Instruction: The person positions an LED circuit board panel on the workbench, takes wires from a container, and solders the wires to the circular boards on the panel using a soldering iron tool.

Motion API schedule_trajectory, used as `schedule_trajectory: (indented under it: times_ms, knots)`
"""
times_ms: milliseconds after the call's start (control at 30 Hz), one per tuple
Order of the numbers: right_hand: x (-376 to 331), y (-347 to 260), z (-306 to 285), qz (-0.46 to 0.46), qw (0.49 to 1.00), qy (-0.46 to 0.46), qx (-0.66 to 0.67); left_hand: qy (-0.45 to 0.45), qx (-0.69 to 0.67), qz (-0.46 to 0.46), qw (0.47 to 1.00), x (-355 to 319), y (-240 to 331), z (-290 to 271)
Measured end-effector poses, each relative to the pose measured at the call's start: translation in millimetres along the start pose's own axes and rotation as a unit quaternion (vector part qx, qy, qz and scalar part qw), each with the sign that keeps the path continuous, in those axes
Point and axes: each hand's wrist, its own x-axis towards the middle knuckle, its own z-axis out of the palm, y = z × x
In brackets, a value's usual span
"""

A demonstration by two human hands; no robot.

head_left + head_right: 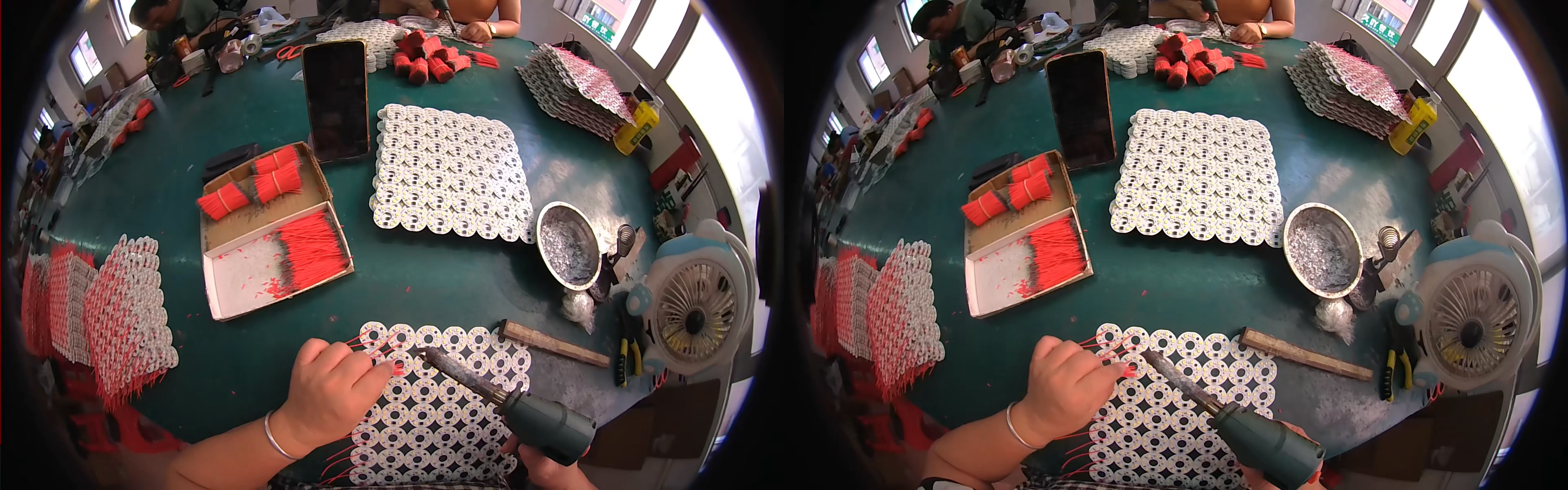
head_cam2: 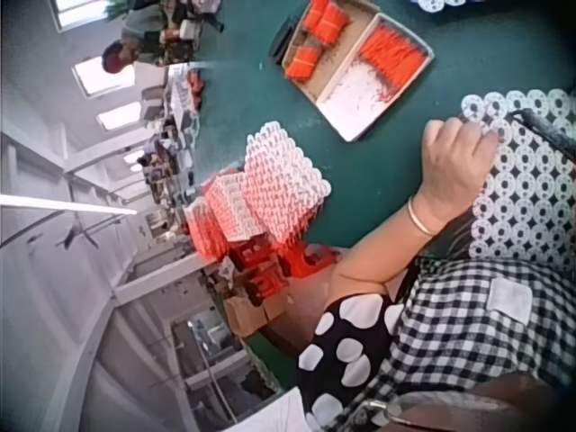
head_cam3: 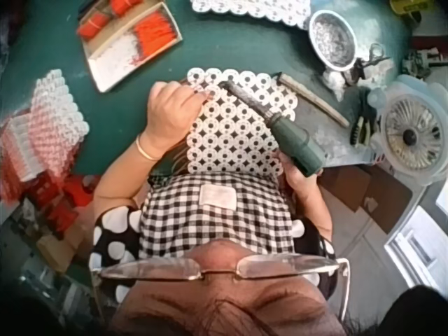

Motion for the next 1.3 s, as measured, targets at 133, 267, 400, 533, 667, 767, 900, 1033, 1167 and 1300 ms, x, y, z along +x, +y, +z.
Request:
schedule_trajectory:
  times_ms: [133, 267, 400, 533, 667, 767, 900, 1033, 1167, 1300]
  knots:
    - [0.7, -19.2, -1.5, 0.062, 0.997, -0.019, -0.032, 0.019, -0.01, 0.004, 1.0, -1.8, 3.0, 1.8]
    - [5.7, -30.8, 6.6, 0.028, 0.999, 0.009, -0.04, 0.017, -0.014, 0.007, 1.0, -2.9, 4.7, 4.9]
    - [5.2, -28.4, 9.3, 0.037, 0.999, -0.004, -0.012, 0.012, -0.007, 0.008, 1.0, -3.3, 4.5, 2.4]
    - [7.7, -34.3, 11.4, 0.056, 0.998, -0.017, -0.03, 0.0, 0.021, 0.013, 1.0, -2.6, 4.7, -2.0]
    - [3.7, -27.8, 13.4, 0.02, 1.0, 0.009, -0.002, -0.005, 0.026, 0.018, 0.999, 1.2, 7.5, -2.5]
    - [0.7, -20.8, 10.1, -0.043, 0.996, -0.003, -0.072, -0.007, 0.026, 0.017, 0.999, 0.4, 9.0, -2.1]
    - [-13.9, -4.6, 1.2, 0.049, 0.998, 0.0, 0.03, -0.016, 0.026, 0.01, 0.999, -0.1, 11.3, -6.9]
    - [-14.7, -7.1, 3.3, 0.048, 0.996, -0.014, 0.08, -0.013, 0.004, -0.008, 1.0, -2.7, 10.4, -1.9]
    - [-24.8, -1.7, 6.8, 0.037, 0.998, -0.004, 0.052, 0.039, -0.016, -0.036, 0.998, -4.2, 19.7, -14.6]
    - [-38.9, 18.4, 6.4, 0.013, 0.997, -0.058, -0.046, 0.015, -0.013, -0.05, 0.999, -20.8, 26.0, -14.0]
